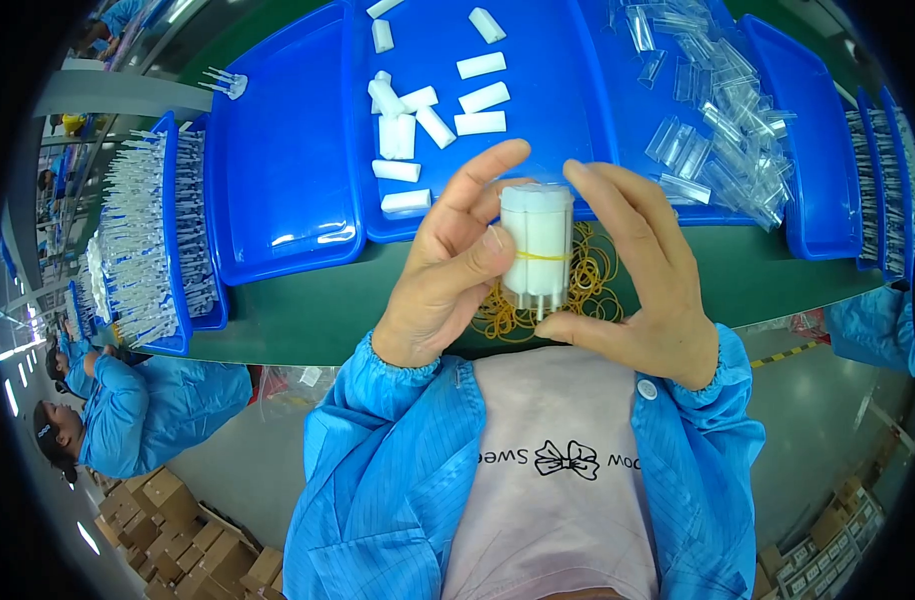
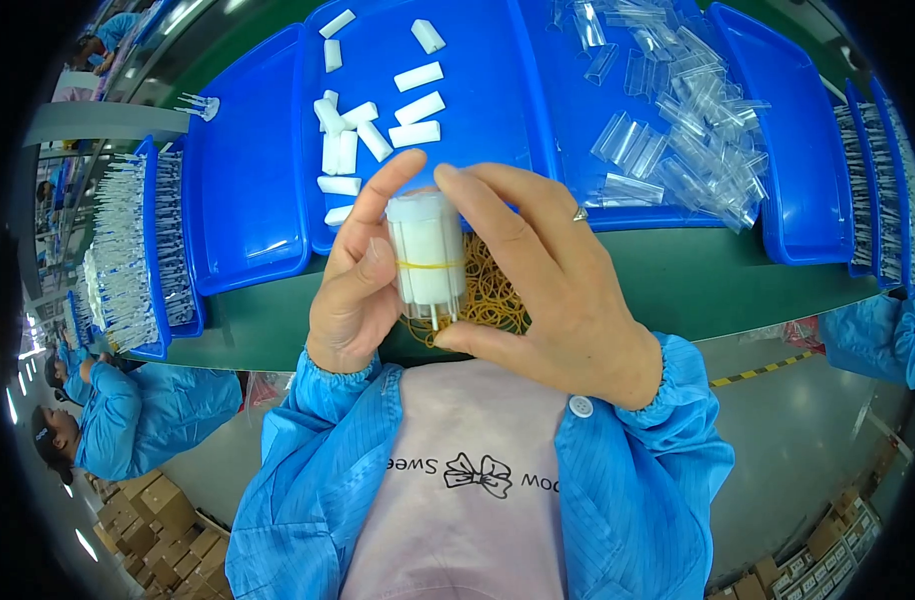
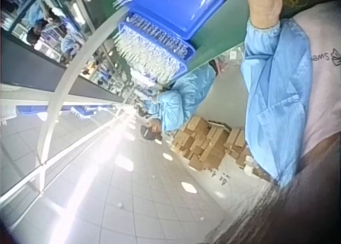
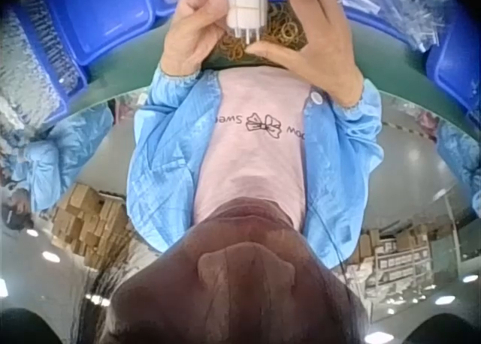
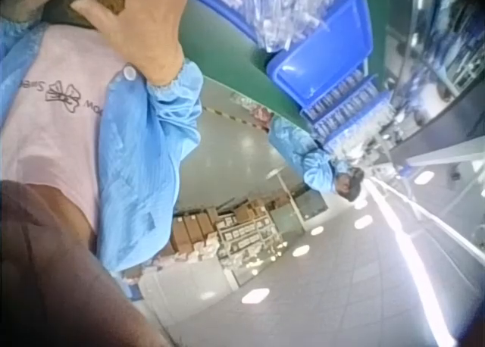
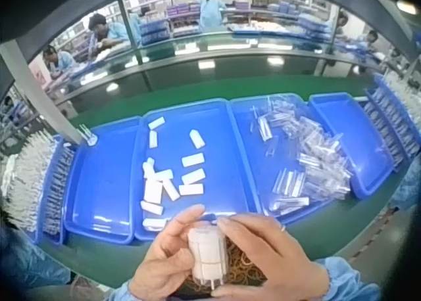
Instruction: The person assembles components by fitting white cylindrical foam pieces onto the prongs of plastic bases, sliding clear plastic tubes over them, and securing the bundles with rubber bands.
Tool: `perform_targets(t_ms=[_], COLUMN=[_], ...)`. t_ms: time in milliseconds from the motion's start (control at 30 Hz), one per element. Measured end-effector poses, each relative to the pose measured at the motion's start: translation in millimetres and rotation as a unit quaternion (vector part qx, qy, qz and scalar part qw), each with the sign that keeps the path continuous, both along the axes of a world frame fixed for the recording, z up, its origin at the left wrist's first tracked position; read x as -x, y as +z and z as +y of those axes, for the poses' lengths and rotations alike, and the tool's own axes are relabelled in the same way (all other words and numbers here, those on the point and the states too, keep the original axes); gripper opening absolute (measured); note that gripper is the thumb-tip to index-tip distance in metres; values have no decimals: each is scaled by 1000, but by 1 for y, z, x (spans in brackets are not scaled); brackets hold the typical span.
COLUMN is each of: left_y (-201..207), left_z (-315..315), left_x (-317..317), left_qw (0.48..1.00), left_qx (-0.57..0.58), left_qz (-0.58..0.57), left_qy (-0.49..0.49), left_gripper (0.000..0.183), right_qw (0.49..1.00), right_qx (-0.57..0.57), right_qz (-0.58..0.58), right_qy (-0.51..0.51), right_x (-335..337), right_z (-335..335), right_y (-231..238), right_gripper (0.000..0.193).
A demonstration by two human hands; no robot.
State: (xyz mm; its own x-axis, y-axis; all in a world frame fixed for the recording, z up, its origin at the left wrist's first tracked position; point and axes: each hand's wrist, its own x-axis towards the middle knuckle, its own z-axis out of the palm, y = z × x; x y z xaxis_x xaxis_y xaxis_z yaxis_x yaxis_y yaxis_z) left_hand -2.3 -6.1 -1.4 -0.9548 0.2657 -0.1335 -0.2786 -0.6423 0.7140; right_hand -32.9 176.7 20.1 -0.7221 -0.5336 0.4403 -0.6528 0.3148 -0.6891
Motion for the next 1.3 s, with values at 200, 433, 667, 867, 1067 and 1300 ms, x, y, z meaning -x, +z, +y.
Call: perform_targets(t_ms=[200, 433, 667, 867, 1067, 1300], left_y=[-12, -22, -12, -13, -17, -5], left_z=[-1, 0, 0, -6, -18, -49], left_x=[-3, 0, 2, -1, -12, -8], left_qw=[993, 977, 988, 996, 971, 992], left_qx=[-93, -166, -87, -86, -192, -98], left_qz=[-55, -87, -86, -28, -138, -5], left_qy=[-41, -98, -90, -23, 27, 79], left_gripper=[76, 81, 71, 66, 70, 82], right_qw=[995, 997, 995, 998, 999, 995], right_qx=[2, -9, -87, -6, -14, -7], right_qz=[-67, -32, 8, -46, -25, 93], right_qy=[68, 73, 43, 44, -31, -21], right_x=[7, 12, 9, 11, -7, 8], right_z=[9, 13, 9, -7, -33, -71], right_y=[6, 2, 9, 8, 2, 15], right_gripper=[82, 70, 66, 84, 79, 54])
